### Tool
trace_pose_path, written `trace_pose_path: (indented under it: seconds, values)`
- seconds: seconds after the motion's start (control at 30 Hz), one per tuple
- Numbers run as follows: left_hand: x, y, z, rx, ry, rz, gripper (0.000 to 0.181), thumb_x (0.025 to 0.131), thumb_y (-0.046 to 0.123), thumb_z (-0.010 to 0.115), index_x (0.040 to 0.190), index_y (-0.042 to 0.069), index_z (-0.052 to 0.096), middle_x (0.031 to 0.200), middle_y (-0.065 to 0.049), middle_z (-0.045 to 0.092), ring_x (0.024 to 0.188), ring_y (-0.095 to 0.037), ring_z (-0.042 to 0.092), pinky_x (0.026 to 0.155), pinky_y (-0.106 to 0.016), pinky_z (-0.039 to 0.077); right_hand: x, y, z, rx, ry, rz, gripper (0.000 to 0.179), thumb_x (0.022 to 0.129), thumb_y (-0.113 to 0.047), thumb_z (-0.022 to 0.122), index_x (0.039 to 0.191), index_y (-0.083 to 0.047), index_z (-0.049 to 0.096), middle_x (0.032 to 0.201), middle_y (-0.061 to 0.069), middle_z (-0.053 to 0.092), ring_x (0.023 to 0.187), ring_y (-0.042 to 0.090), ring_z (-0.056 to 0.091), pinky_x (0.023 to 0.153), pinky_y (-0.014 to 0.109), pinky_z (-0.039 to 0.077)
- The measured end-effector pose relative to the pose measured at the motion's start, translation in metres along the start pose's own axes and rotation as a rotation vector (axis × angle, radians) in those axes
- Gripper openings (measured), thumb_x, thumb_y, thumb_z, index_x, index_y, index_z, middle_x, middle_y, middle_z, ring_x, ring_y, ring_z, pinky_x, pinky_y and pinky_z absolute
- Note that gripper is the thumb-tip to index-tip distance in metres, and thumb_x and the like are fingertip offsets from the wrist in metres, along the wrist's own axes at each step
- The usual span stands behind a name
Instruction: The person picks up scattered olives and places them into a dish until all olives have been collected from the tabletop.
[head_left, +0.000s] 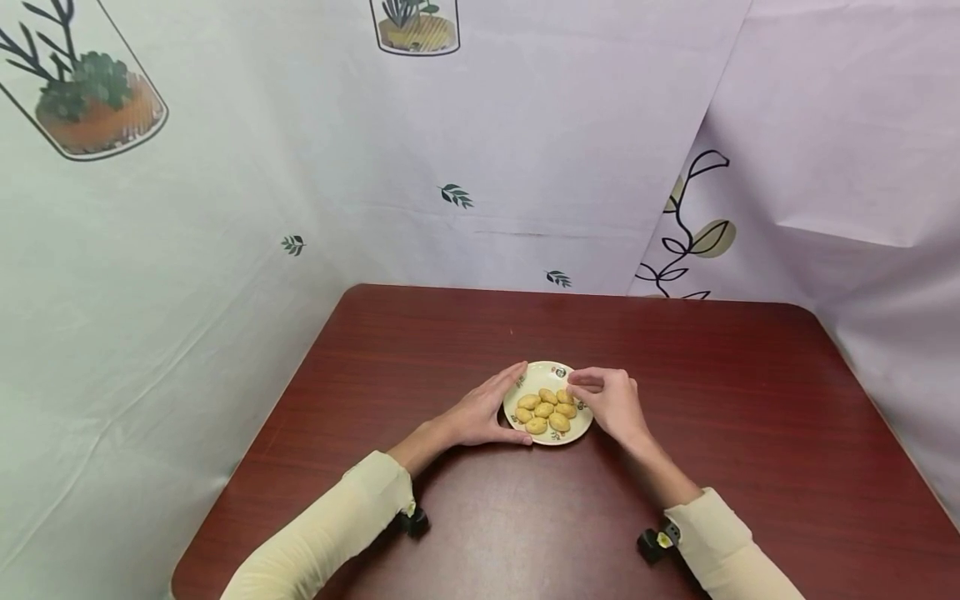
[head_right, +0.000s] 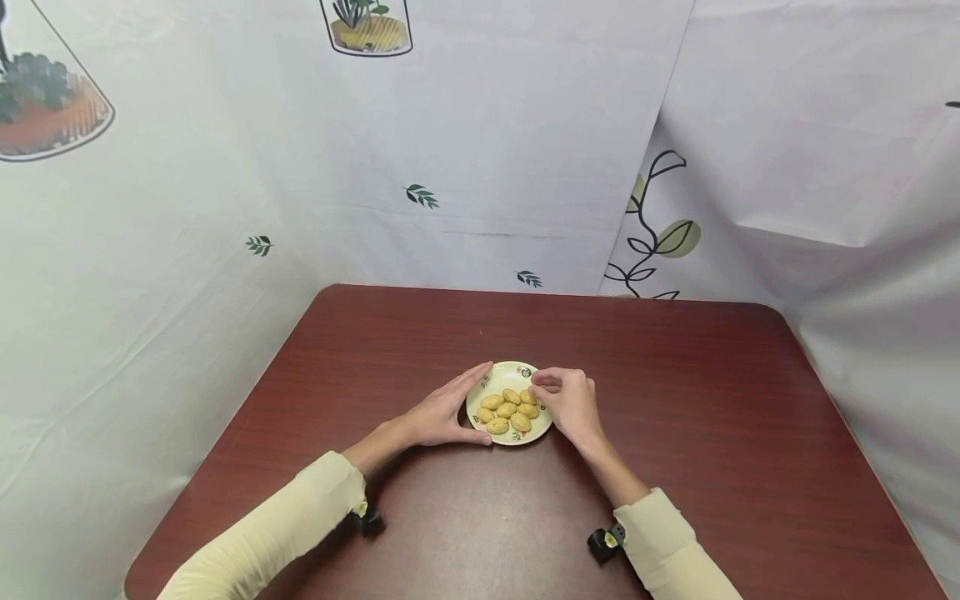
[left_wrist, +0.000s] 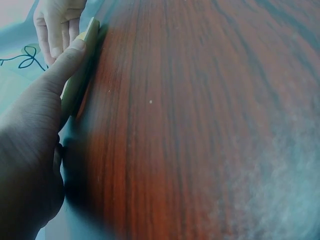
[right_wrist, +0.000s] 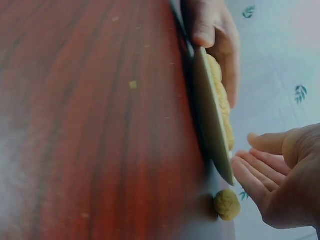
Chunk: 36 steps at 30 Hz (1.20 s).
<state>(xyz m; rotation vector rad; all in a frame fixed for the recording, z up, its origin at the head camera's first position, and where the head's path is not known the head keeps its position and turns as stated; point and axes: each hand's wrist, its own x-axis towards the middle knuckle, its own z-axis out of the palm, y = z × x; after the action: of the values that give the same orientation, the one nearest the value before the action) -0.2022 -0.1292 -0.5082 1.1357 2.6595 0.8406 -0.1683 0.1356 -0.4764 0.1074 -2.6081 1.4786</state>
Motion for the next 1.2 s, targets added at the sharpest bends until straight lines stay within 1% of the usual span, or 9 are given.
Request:
trace_pose_path:
  seconds: [0.13,0.2,0.27,0.4,0.5,0.7,0.87,1.0,1.2]
  values:
    - [0.000,0.000,0.000,-0.002,0.003,0.004,0.124,0.084,0.054,0.088,0.171,0.009,0.014,0.177,-0.008,0.019,0.160,-0.024,0.022,0.125,-0.050,0.029,0.003,0.001,-0.009,0.116,-0.019,0.073,0.025,0.094,-0.005,0.081,0.118,0.004,0.079,0.109,0.019,0.079,0.105,0.032,0.077,0.085,0.026,0.061]
    - [0.001,0.000,0.000,0.000,0.002,0.004,0.124,0.083,0.054,0.089,0.171,0.009,0.014,0.176,-0.009,0.019,0.160,-0.024,0.022,0.125,-0.050,0.029,0.005,0.003,-0.014,0.172,-0.027,0.109,0.029,0.096,-0.006,0.079,0.123,0.005,0.076,0.114,0.019,0.078,0.107,0.026,0.076,0.084,0.020,0.059]
    - [0.001,0.000,0.000,0.003,0.002,0.003,0.125,0.083,0.054,0.089,0.171,0.008,0.014,0.176,-0.009,0.019,0.160,-0.024,0.021,0.125,-0.050,0.029,0.007,0.004,-0.019,0.222,-0.029,0.140,0.031,0.098,-0.006,0.077,0.126,0.006,0.074,0.118,0.020,0.077,0.106,0.017,0.076,0.083,0.016,0.057]
    - [0.001,0.000,0.001,0.016,-0.001,-0.001,0.126,0.083,0.056,0.089,0.171,0.008,0.013,0.176,-0.010,0.019,0.161,-0.023,0.020,0.126,-0.048,0.027,0.008,0.009,-0.030,0.299,-0.038,0.162,0.035,0.099,-0.005,0.075,0.131,0.008,0.071,0.124,0.024,0.073,0.099,0.000,0.072,0.082,0.015,0.055]
    - [0.001,0.000,0.001,0.018,-0.004,-0.002,0.127,0.082,0.057,0.089,0.171,0.008,0.012,0.177,-0.010,0.019,0.161,-0.022,0.019,0.127,-0.047,0.026,0.008,0.014,-0.037,0.335,-0.044,0.163,0.037,0.099,-0.004,0.074,0.134,0.008,0.069,0.127,0.027,0.071,0.099,-0.004,0.070,0.084,0.015,0.055]
    - [0.001,-0.001,0.001,0.013,-0.002,-0.001,0.126,0.082,0.056,0.089,0.171,0.008,0.013,0.176,-0.011,0.019,0.161,-0.023,0.020,0.126,-0.049,0.027,0.006,0.022,-0.047,0.359,-0.082,0.161,0.042,0.101,-0.003,0.071,0.140,0.009,0.063,0.135,0.028,0.067,0.107,-0.003,0.069,0.091,0.014,0.053]
    - [0.001,-0.001,0.001,0.016,0.000,-0.007,0.126,0.082,0.056,0.089,0.171,0.008,0.014,0.176,-0.010,0.020,0.161,-0.024,0.020,0.126,-0.049,0.027,0.005,0.028,-0.050,0.394,-0.109,0.151,0.045,0.101,0.000,0.070,0.142,0.013,0.059,0.136,0.030,0.065,0.107,-0.002,0.070,0.091,0.015,0.054]
    - [0.002,-0.001,0.001,0.017,-0.003,-0.011,0.126,0.082,0.056,0.089,0.171,0.008,0.014,0.177,-0.009,0.019,0.161,-0.023,0.020,0.126,-0.048,0.027,0.003,0.034,-0.052,0.417,-0.125,0.137,0.046,0.100,0.002,0.070,0.142,0.016,0.057,0.136,0.032,0.063,0.110,0.003,0.071,0.090,0.015,0.054]
    - [0.002,0.000,0.001,0.015,-0.003,-0.006,0.125,0.083,0.055,0.089,0.171,0.008,0.014,0.176,-0.010,0.020,0.161,-0.024,0.021,0.126,-0.048,0.027,0.002,0.040,-0.055,0.336,-0.161,0.138,0.045,0.100,-0.001,0.072,0.141,0.013,0.060,0.135,0.028,0.067,0.111,0.010,0.073,0.088,0.014,0.054]
